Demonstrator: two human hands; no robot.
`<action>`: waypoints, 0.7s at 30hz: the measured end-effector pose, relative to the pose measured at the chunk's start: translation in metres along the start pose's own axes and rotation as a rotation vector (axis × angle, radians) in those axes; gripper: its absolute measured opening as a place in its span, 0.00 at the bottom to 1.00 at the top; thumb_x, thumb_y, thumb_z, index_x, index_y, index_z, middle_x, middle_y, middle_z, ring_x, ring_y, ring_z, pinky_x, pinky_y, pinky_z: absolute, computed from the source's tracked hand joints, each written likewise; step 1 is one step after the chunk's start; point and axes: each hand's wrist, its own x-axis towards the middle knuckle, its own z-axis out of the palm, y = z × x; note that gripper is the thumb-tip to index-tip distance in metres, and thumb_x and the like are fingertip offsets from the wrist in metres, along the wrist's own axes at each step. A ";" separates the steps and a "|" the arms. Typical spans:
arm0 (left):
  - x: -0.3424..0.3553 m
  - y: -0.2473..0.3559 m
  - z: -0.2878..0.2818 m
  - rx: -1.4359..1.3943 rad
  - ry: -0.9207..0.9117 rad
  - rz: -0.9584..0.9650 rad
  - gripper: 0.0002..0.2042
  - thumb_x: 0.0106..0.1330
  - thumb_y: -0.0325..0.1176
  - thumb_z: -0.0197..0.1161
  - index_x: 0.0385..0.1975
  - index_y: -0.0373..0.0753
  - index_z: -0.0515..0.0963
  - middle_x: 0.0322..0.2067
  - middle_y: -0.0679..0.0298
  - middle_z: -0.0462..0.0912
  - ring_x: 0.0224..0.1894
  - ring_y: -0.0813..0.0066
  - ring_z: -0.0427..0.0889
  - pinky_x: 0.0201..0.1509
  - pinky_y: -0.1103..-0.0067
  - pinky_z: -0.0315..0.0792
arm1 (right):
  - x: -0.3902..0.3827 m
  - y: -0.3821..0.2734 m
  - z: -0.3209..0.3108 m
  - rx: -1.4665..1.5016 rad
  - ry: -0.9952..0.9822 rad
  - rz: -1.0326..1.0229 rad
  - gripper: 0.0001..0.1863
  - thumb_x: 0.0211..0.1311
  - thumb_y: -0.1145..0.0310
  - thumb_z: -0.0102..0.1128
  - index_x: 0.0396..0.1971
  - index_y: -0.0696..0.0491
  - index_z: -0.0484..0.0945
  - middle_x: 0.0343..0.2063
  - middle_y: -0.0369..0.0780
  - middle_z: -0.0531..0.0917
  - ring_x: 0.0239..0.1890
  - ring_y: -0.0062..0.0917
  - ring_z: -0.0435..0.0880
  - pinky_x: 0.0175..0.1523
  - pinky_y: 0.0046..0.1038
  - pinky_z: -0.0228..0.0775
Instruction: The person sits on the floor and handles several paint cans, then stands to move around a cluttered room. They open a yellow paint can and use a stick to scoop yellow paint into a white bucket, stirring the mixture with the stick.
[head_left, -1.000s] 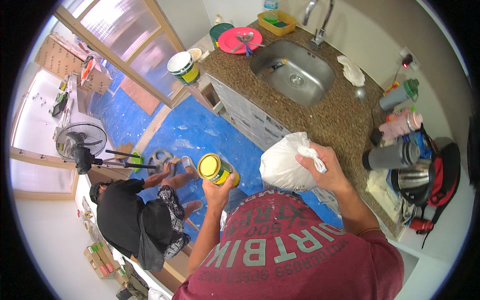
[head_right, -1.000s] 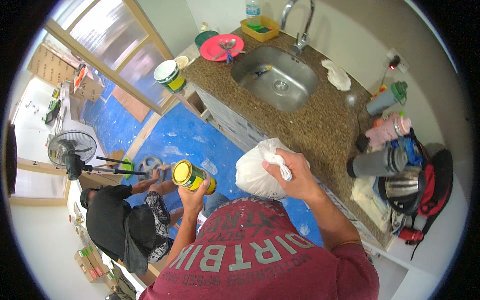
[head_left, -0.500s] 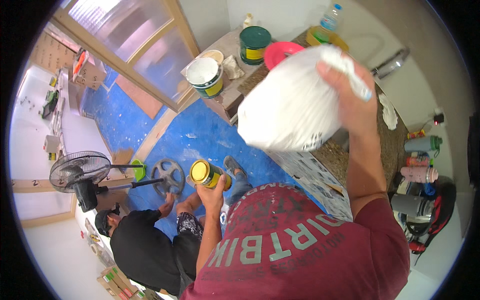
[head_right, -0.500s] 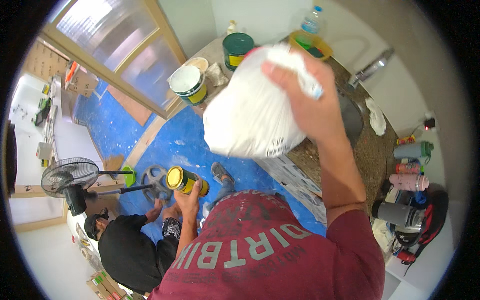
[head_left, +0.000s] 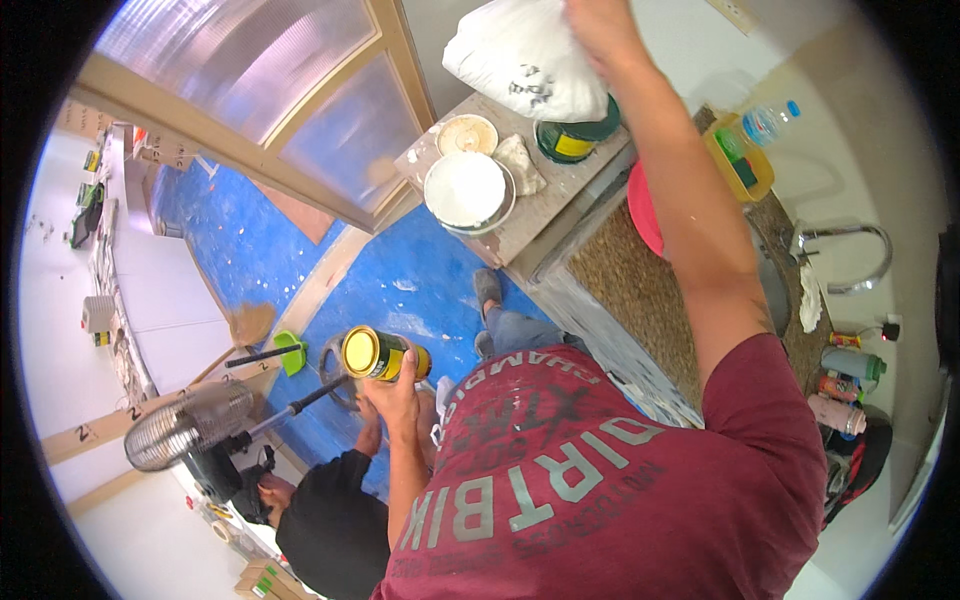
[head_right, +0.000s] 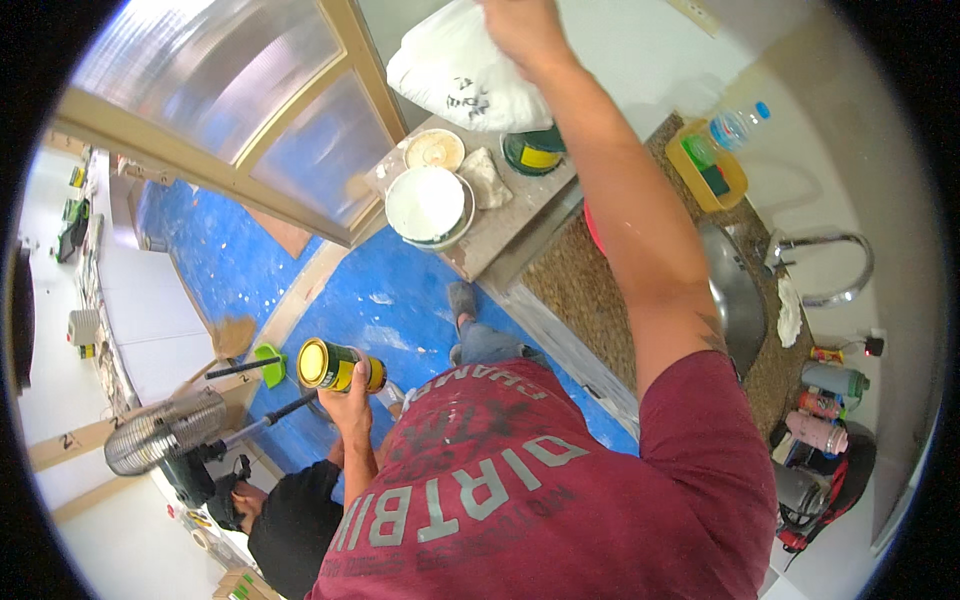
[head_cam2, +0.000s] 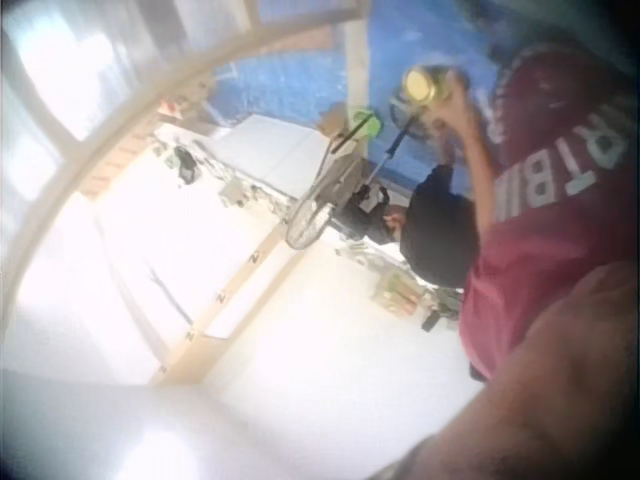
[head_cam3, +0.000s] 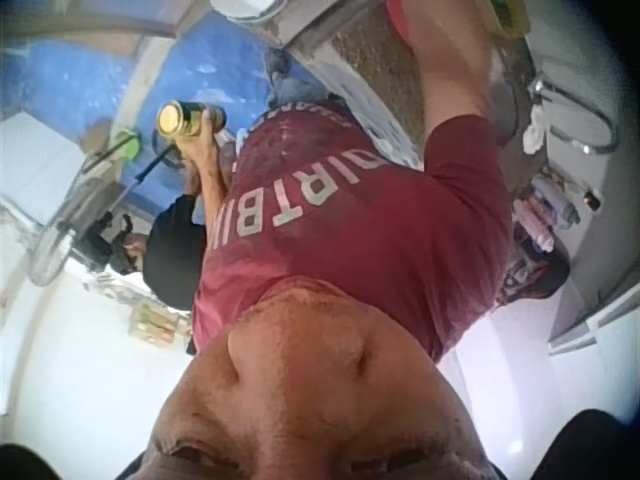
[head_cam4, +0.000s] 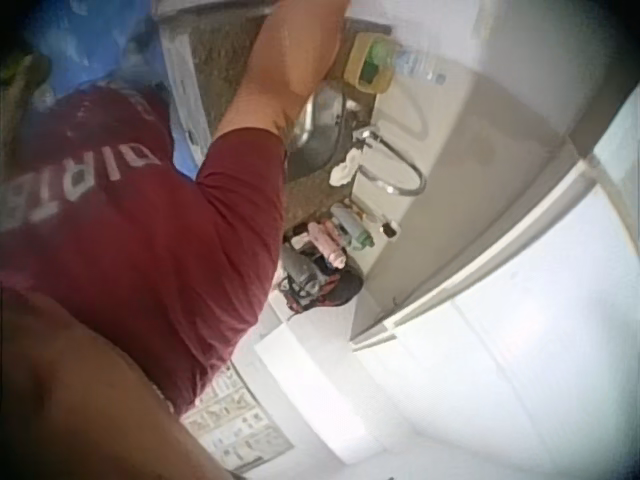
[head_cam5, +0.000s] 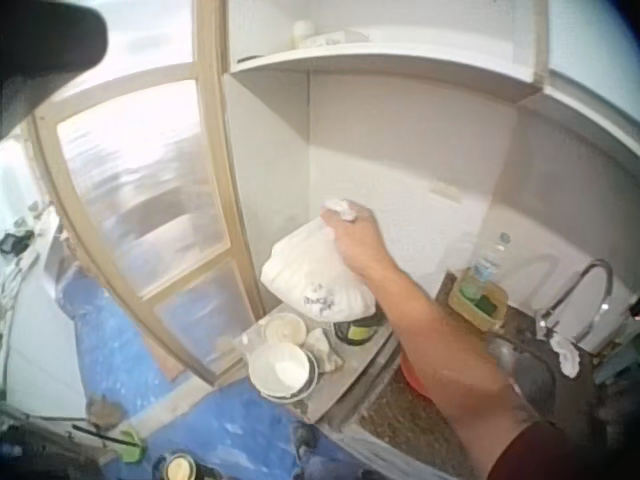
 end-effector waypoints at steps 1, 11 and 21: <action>0.017 -0.005 0.003 -0.014 0.014 -0.002 0.18 0.63 0.22 0.73 0.52 0.32 0.76 0.45 0.62 0.83 0.45 0.75 0.84 0.53 0.76 0.78 | 0.016 0.026 0.007 -0.024 0.008 0.008 0.13 0.69 0.67 0.66 0.48 0.57 0.84 0.39 0.37 0.88 0.40 0.22 0.83 0.48 0.27 0.75; 0.184 0.046 0.057 0.056 -0.067 0.013 0.18 0.63 0.26 0.74 0.51 0.32 0.77 0.45 0.62 0.84 0.45 0.74 0.84 0.55 0.74 0.77 | 0.080 0.276 0.066 -0.220 0.256 0.450 0.16 0.65 0.64 0.66 0.44 0.61 0.84 0.35 0.45 0.88 0.34 0.32 0.85 0.42 0.35 0.77; 0.366 -0.009 0.097 0.200 -0.463 -0.145 0.21 0.59 0.29 0.77 0.50 0.32 0.79 0.43 0.62 0.85 0.45 0.74 0.84 0.54 0.74 0.77 | 0.028 0.447 0.054 -0.429 0.314 0.903 0.27 0.66 0.49 0.58 0.40 0.63 0.84 0.40 0.57 0.86 0.47 0.49 0.86 0.55 0.46 0.74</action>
